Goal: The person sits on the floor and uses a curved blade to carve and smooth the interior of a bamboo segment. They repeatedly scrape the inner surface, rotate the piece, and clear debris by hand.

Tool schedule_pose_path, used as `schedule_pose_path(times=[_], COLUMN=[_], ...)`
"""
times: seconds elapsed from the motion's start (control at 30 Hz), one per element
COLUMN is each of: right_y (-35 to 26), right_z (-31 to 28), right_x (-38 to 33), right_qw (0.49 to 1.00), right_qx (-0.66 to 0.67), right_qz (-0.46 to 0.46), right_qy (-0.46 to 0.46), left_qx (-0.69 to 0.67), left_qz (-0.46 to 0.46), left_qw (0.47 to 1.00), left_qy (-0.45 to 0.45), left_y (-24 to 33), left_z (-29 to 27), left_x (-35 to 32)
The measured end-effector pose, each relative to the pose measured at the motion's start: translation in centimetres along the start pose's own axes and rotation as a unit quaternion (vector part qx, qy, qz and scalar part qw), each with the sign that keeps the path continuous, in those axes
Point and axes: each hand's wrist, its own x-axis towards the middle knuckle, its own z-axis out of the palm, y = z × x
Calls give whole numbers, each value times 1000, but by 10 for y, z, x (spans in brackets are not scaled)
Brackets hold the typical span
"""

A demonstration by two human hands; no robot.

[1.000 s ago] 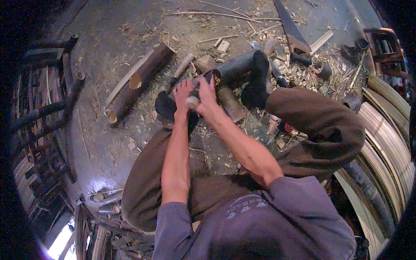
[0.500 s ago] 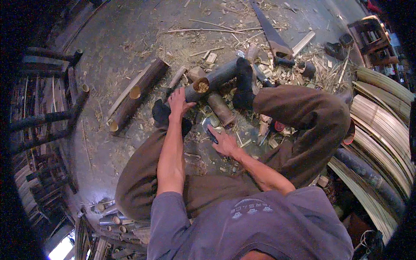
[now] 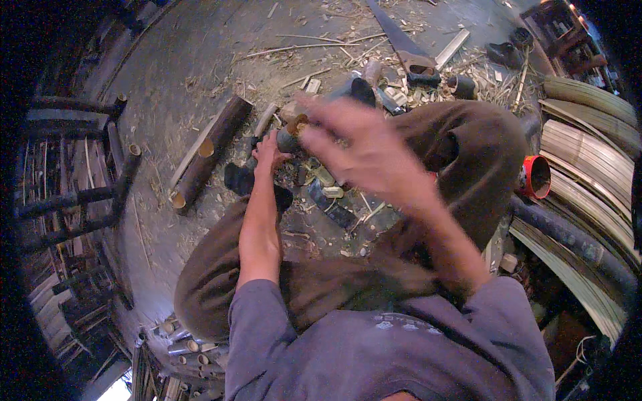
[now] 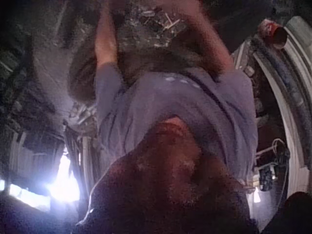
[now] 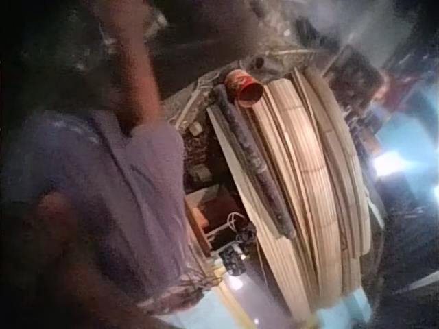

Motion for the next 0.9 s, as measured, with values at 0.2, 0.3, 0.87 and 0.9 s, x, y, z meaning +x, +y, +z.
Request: schedule_pose_path(times=[0.2,0.3,0.87,0.9], right_y=[-40,19,306,312], right_z=[-146,-191,-79,-71], right_x=[-15,-24,-88,-85], right_qw=[949,936,828,827], right_qx=[-13,-23,-211,-209], right_qz=[157,198,520,521], right_qy=[273,292,-24,-31], left_qx=[-54,-67,-40,-67], left_qz=[22,32,-3,-7], left_qw=[996,996,995,994], left_qy=[-66,-55,-91,-89], left_y=[-26,-33,5,1], left_z=[-4,4,-18,-17], left_x=[15,17,11,11])
